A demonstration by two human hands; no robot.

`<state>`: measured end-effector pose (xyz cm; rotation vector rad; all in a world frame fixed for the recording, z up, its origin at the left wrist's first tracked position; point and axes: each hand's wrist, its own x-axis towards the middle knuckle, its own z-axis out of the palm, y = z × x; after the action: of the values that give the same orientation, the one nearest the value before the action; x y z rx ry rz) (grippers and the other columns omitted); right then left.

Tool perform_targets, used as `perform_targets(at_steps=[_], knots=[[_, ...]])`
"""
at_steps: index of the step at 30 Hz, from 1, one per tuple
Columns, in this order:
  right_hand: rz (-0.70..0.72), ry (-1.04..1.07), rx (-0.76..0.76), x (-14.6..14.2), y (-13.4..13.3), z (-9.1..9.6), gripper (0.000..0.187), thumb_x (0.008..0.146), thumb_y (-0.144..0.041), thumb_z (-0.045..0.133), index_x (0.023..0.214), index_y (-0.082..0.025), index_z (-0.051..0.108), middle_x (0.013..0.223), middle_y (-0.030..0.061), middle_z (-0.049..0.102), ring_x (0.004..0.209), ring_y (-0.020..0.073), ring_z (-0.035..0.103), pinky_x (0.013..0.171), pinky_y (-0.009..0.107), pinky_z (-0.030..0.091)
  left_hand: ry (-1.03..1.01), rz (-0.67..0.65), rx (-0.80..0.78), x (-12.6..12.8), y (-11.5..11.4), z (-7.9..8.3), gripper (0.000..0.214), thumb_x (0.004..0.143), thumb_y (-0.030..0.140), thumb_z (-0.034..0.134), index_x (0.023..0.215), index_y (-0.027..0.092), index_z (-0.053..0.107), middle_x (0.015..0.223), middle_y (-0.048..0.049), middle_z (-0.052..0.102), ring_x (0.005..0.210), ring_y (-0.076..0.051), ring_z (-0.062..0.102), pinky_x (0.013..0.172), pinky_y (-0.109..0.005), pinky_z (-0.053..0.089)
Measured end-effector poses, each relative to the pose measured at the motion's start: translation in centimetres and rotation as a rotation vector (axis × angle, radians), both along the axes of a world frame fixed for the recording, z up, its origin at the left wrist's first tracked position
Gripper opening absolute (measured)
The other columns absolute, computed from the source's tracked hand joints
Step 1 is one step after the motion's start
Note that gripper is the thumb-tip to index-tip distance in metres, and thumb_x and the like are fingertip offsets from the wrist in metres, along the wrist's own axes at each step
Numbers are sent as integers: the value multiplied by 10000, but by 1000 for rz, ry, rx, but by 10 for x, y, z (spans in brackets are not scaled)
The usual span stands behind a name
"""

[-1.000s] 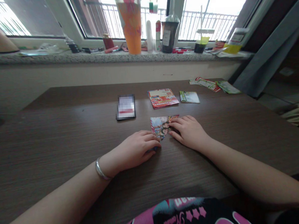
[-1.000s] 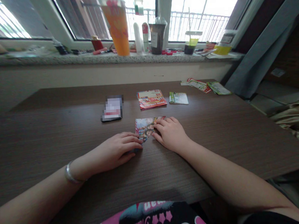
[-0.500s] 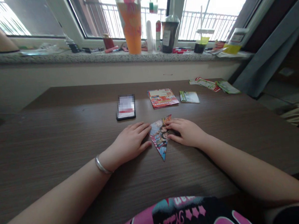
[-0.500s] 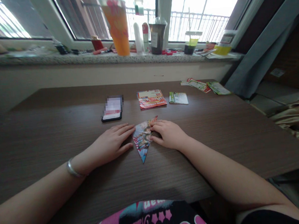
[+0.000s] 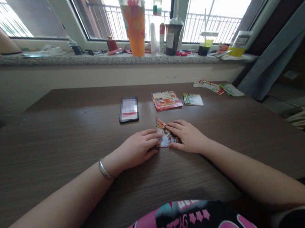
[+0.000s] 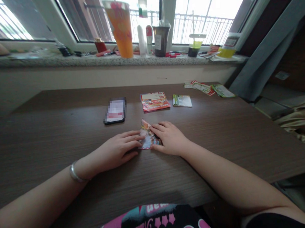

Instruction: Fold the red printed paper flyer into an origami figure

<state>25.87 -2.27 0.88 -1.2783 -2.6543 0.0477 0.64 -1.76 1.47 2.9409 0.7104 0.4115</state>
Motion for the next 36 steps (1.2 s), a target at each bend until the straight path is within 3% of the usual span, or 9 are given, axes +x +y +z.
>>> perform_targets(at_steps=[6,12,15,18,25,36], knots=[[160,37,-68,4,5,-1,781,771,-617,607,1407,-205,418,1456,82,451,1308,311,398,1132,566,184,20,75,3,0,-1,1,359,874,346,583,1203,205,560,1367,-94,527,1306,-258,438,1087,-441,391],[203,76,-58,5,5,4,560,817,-522,615,1278,-209,560,1375,89,533,1234,267,477,1049,471,360,47,106,11,-1,-2,4,421,861,385,597,1247,223,552,1336,-88,546,1270,-272,465,1065,-452,396],[229,62,-39,7,3,7,551,821,-530,611,1269,-210,577,1268,95,606,1125,252,539,966,432,424,50,110,41,0,-1,3,405,869,393,587,1234,220,564,1288,-95,578,1229,-274,499,1035,-452,417],[239,48,-13,7,0,10,544,811,-545,617,1235,-204,607,1214,103,634,1065,251,559,918,422,439,62,112,71,2,0,2,355,891,408,553,1186,214,594,1239,-99,606,1189,-278,527,994,-456,444],[244,-13,32,2,-5,10,340,894,-452,536,1104,-219,669,1164,68,663,1005,232,575,865,384,437,90,135,86,5,1,4,282,907,363,525,1127,215,619,1149,-86,634,1105,-268,566,933,-434,478],[142,23,80,-21,-19,8,366,872,-525,545,993,-203,670,1062,75,677,941,231,572,793,358,452,105,168,101,10,0,5,288,924,387,481,1084,196,625,1075,-108,616,1010,-271,583,870,-436,497]])
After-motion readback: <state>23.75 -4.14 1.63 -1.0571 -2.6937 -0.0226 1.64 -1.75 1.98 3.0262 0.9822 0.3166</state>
